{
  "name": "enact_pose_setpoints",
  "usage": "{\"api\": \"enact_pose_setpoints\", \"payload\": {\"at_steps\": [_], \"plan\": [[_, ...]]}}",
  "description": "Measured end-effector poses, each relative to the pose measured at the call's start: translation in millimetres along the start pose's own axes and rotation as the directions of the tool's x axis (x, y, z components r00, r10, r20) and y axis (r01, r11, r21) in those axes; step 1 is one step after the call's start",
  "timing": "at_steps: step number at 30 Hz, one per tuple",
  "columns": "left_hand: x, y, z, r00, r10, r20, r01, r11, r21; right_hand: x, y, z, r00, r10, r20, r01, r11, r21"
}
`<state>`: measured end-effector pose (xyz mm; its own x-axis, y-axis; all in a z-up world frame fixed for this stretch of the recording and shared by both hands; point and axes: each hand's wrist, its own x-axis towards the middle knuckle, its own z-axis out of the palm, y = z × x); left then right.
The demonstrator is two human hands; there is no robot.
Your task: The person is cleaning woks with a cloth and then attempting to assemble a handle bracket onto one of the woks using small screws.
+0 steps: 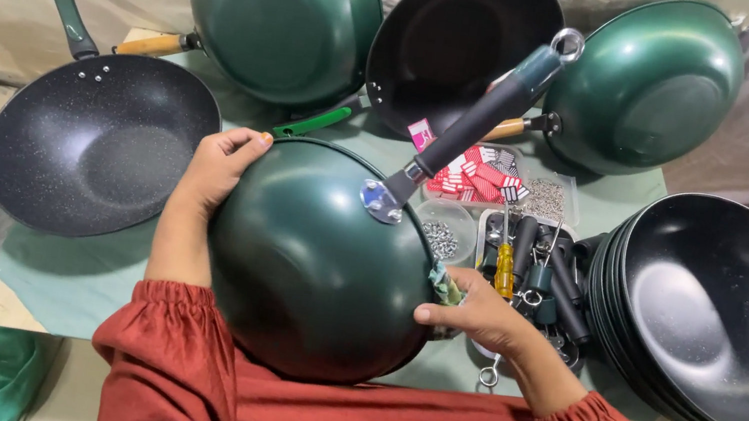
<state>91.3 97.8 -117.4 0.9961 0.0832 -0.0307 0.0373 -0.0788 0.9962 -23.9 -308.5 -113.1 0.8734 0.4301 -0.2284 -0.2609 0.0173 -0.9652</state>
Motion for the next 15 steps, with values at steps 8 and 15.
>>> {"api": "enact_pose_setpoints", "payload": {"at_steps": [8,15], "plan": [[13.4,-21.4,-1.3,1.0,0.023,-0.013,-0.025,0.983,-0.18,-19.8,-62.0,74.1,0.905,-0.405,0.129,0.416,0.907,-0.067],[-20.0,-8.0,31.9,0.999,0.027,0.019,-0.028,0.999,0.032,-47.4,-98.0,154.5,0.842,-0.467,0.27,0.536,0.666,-0.519]]}}
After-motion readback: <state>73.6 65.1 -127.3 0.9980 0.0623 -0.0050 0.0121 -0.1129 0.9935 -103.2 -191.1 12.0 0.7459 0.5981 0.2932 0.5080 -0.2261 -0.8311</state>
